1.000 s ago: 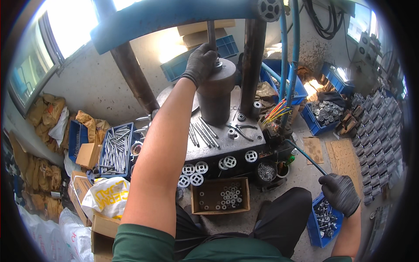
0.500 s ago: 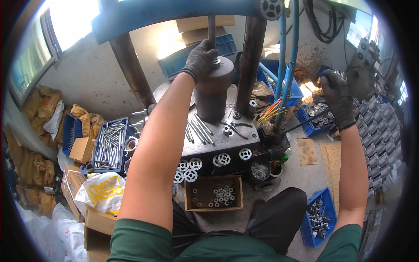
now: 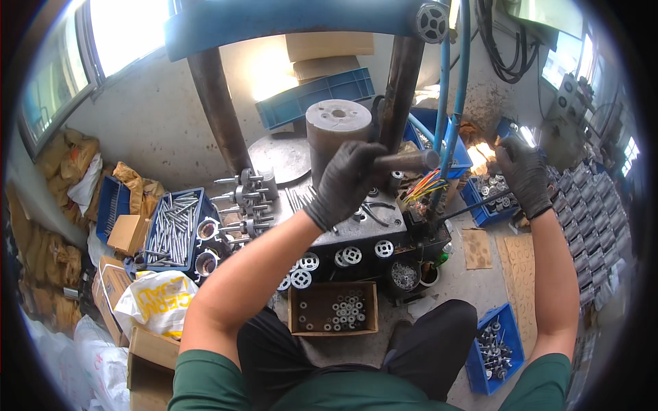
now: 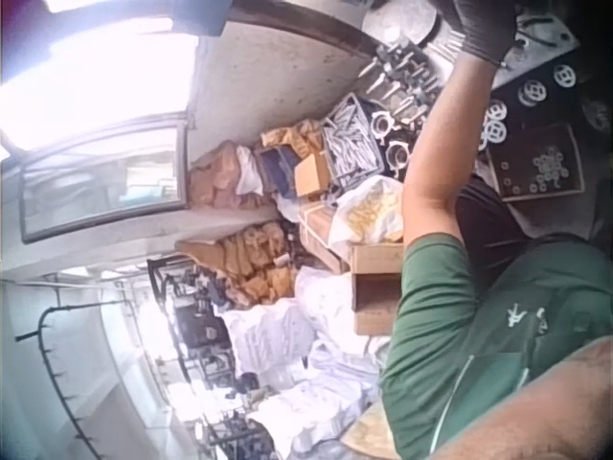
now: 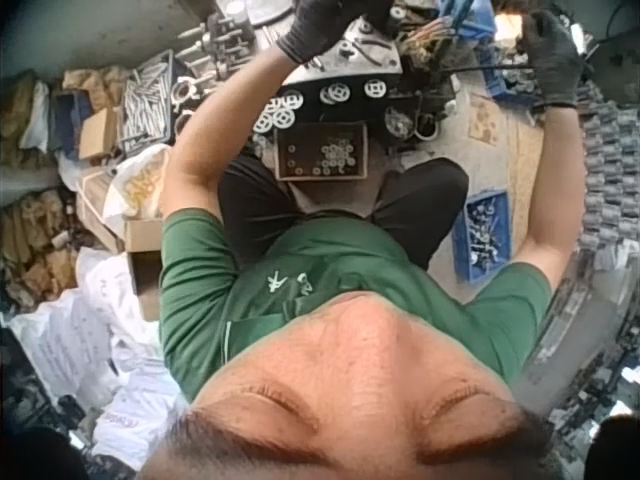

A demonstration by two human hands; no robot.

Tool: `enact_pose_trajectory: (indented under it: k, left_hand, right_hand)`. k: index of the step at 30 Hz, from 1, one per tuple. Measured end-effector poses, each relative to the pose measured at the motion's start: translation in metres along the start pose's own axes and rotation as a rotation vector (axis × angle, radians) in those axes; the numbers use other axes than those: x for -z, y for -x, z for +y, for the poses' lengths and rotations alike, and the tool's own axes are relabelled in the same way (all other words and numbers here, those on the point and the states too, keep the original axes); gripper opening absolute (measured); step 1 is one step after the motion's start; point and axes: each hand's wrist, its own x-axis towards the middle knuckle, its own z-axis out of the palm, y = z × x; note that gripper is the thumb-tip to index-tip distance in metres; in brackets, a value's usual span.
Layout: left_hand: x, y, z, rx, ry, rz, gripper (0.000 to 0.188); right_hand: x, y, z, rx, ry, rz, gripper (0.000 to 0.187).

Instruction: The person sits on the floor and uses a manual press machine to assemble metal rods with circular discs. They pick up rods and discs from nearby containers, insert them into the press, and operate the lever to secure the parts together.

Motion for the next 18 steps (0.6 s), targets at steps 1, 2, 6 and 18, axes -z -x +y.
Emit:
enact_pose_trajectory:
  k: [1, 2, 6, 18]
  left_hand:
    - [0.000, 0.027, 0.020, 0.258, 0.260, -0.035, 0.032]
    - [0.000, 0.056, 0.039, 0.517, 0.518, -0.063, 0.030]
    - [-0.009, 0.142, 0.077, 1.249, 0.871, 0.105, 0.046]
    - [-0.039, 0.186, 0.030, 1.835, 1.188, 0.376, 0.009]
  right_hand:
    - [0.000, 0.009, 0.001, 0.011, -0.021, -0.006, 0.021]
    - [0.001, 0.017, -0.002, 0.027, -0.042, -0.012, 0.020]
    - [0.025, 0.084, -0.026, 0.230, -0.099, 0.034, 0.010]
    - [0.014, 0.165, -0.131, 0.441, -0.380, -0.039, 0.026]
